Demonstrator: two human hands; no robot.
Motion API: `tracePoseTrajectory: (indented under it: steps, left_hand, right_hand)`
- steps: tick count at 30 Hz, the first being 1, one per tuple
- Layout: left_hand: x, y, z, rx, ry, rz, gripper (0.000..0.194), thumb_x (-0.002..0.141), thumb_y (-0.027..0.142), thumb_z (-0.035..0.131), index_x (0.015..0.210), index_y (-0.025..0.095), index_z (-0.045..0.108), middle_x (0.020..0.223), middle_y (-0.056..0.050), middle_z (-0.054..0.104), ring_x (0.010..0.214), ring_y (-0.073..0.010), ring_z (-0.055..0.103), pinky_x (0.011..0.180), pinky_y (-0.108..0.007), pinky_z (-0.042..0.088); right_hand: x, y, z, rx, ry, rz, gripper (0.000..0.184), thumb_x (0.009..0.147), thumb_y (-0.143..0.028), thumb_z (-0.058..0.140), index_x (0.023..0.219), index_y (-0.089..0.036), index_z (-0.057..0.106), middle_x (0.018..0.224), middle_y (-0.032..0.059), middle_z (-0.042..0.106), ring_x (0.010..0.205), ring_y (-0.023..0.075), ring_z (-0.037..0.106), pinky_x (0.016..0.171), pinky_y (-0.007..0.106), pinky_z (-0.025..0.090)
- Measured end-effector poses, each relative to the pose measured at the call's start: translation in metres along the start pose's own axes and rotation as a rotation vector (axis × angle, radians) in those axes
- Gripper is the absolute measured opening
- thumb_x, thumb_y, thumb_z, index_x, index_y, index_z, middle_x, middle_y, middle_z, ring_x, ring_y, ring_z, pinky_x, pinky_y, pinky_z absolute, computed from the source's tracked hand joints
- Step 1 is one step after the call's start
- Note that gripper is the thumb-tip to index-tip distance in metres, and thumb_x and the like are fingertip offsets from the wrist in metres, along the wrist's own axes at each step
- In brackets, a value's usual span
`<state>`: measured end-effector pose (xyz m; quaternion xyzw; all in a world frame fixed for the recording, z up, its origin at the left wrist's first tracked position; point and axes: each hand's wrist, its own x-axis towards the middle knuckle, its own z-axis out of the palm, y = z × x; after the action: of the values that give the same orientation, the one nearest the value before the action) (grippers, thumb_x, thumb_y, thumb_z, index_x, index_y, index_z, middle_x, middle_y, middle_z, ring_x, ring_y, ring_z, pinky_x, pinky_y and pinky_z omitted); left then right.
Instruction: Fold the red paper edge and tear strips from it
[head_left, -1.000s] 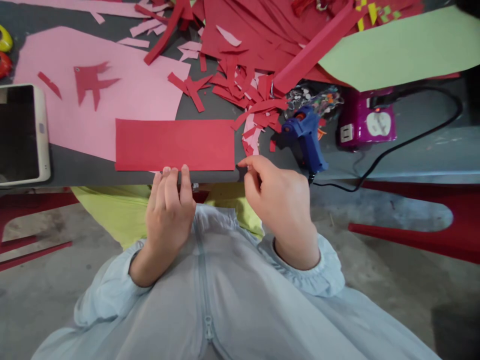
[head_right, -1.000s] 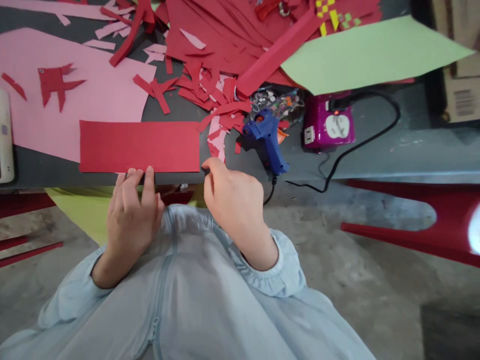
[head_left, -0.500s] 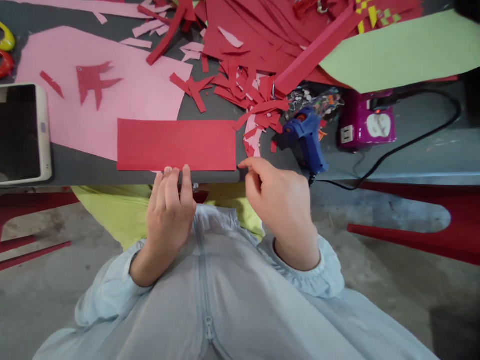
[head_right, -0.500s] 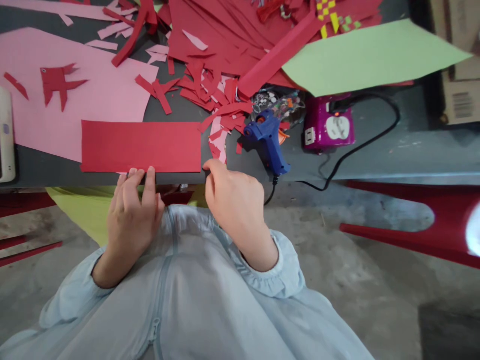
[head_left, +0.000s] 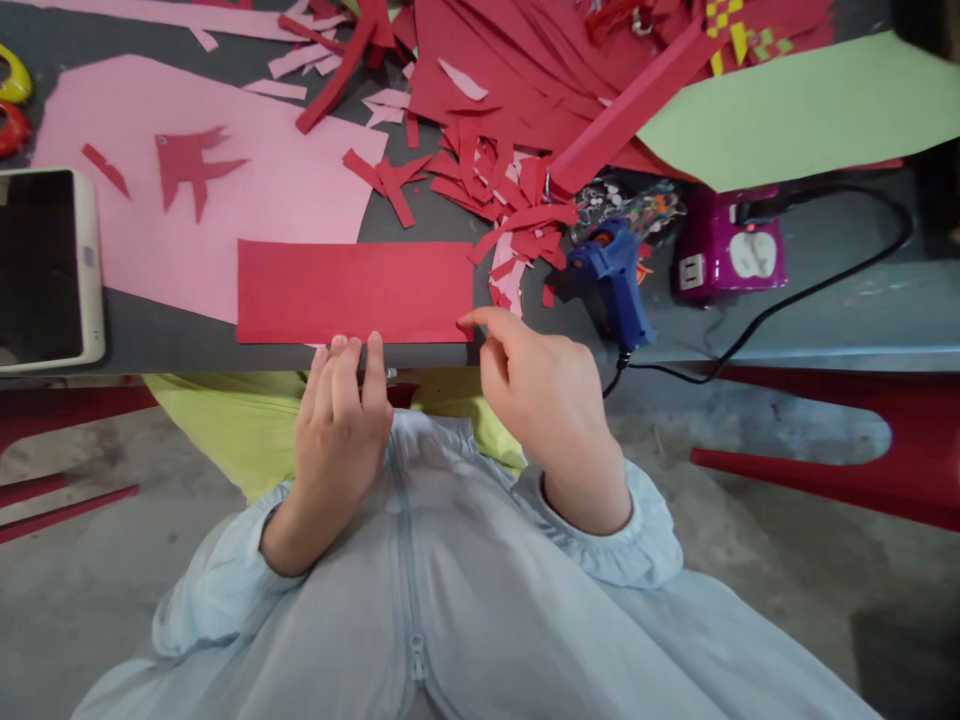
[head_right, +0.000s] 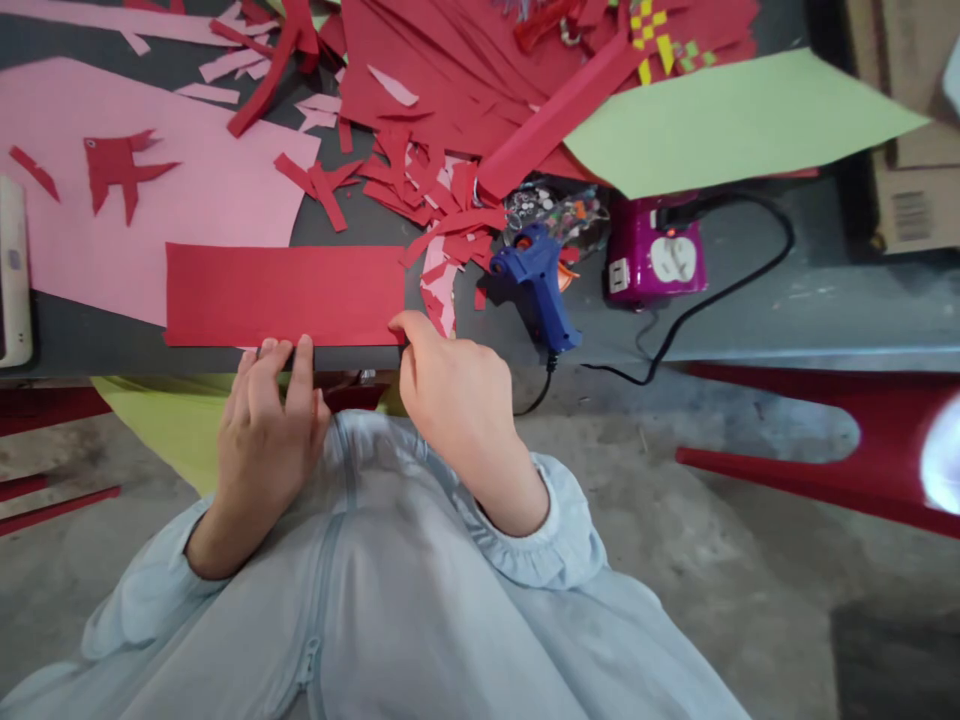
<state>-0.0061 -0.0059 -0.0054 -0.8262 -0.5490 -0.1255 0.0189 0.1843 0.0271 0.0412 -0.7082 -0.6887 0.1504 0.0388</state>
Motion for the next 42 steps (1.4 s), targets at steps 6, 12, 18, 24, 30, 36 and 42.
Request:
tracePoseTrajectory:
  steps: [6, 12, 18, 24, 30, 36, 42]
  left_hand:
    - [0.001, 0.000, 0.001, 0.005, 0.016, -0.003, 0.054, 0.093, 0.016, 0.048, 0.145, 0.004, 0.049, 0.132, -0.023, 0.064, 0.132, -0.0325, 0.059, 0.117, -0.051, 0.044]
    - [0.001, -0.001, 0.003, -0.001, 0.031, 0.008, 0.055, 0.092, 0.016, 0.048, 0.145, 0.004, 0.049, 0.131, -0.023, 0.064, 0.132, -0.0329, 0.059, 0.116, -0.051, 0.044]
    - [0.000, -0.001, 0.006, -0.004, 0.038, -0.007, 0.055, 0.092, 0.015, 0.047, 0.146, 0.006, 0.050, 0.131, -0.022, 0.065, 0.131, -0.0320, 0.060, 0.117, -0.052, 0.044]
    - [0.000, 0.000, 0.004, 0.007, 0.052, 0.001, 0.054, 0.092, 0.015, 0.047, 0.145, 0.004, 0.050, 0.131, -0.022, 0.064, 0.130, -0.0319, 0.060, 0.116, -0.051, 0.044]
    - [0.000, 0.003, 0.004, 0.064, 0.041, 0.001, 0.053, 0.092, 0.014, 0.047, 0.144, 0.005, 0.050, 0.131, -0.022, 0.065, 0.130, -0.0312, 0.060, 0.116, -0.050, 0.046]
    - [-0.002, 0.004, 0.000, 0.061, 0.027, 0.020, 0.050, 0.093, 0.012, 0.047, 0.141, 0.002, 0.053, 0.131, -0.023, 0.065, 0.130, -0.0320, 0.060, 0.114, -0.049, 0.047]
    - [-0.010, -0.007, -0.004, -0.040, 0.012, -0.004, 0.050, 0.094, 0.018, 0.048, 0.142, 0.007, 0.054, 0.135, -0.020, 0.064, 0.135, -0.0297, 0.056, 0.123, -0.053, 0.032]
  right_hand:
    - [-0.005, 0.009, 0.002, 0.023, 0.046, 0.013, 0.047, 0.087, -0.021, 0.036, 0.116, -0.022, 0.074, 0.062, 0.0035, 0.066, 0.050, 0.0154, 0.048, 0.056, 0.030, 0.024]
    - [-0.007, 0.011, 0.003, 0.026, 0.069, 0.024, 0.047, 0.088, -0.022, 0.037, 0.116, -0.021, 0.075, 0.061, 0.0038, 0.067, 0.050, 0.0156, 0.049, 0.056, 0.029, 0.025]
    - [-0.007, 0.010, 0.005, 0.067, 0.132, 0.027, 0.040, 0.093, -0.029, 0.041, 0.112, -0.020, 0.075, 0.064, 0.0034, 0.069, 0.053, 0.0157, 0.053, 0.057, 0.028, 0.028]
    - [-0.004, 0.007, 0.008, 0.083, 0.077, 0.004, 0.031, 0.094, -0.035, 0.050, 0.108, -0.020, 0.074, 0.065, 0.0014, 0.068, 0.056, 0.0151, 0.055, 0.058, 0.028, 0.028]
    - [-0.002, 0.007, 0.007, 0.085, 0.084, -0.032, 0.035, 0.093, -0.036, 0.056, 0.120, -0.021, 0.071, 0.067, 0.0007, 0.070, 0.058, 0.0157, 0.059, 0.059, 0.028, 0.031]
    - [-0.004, 0.009, 0.010, -0.008, 0.132, -0.049, 0.035, 0.092, -0.038, 0.058, 0.117, -0.023, 0.077, 0.070, 0.0064, 0.075, 0.058, 0.0180, 0.061, 0.056, 0.028, 0.031]
    - [-0.004, 0.011, 0.015, -0.025, 0.159, -0.029, 0.033, 0.089, -0.041, 0.065, 0.113, -0.025, 0.080, 0.067, 0.0090, 0.076, 0.054, 0.0190, 0.059, 0.055, 0.029, 0.031]
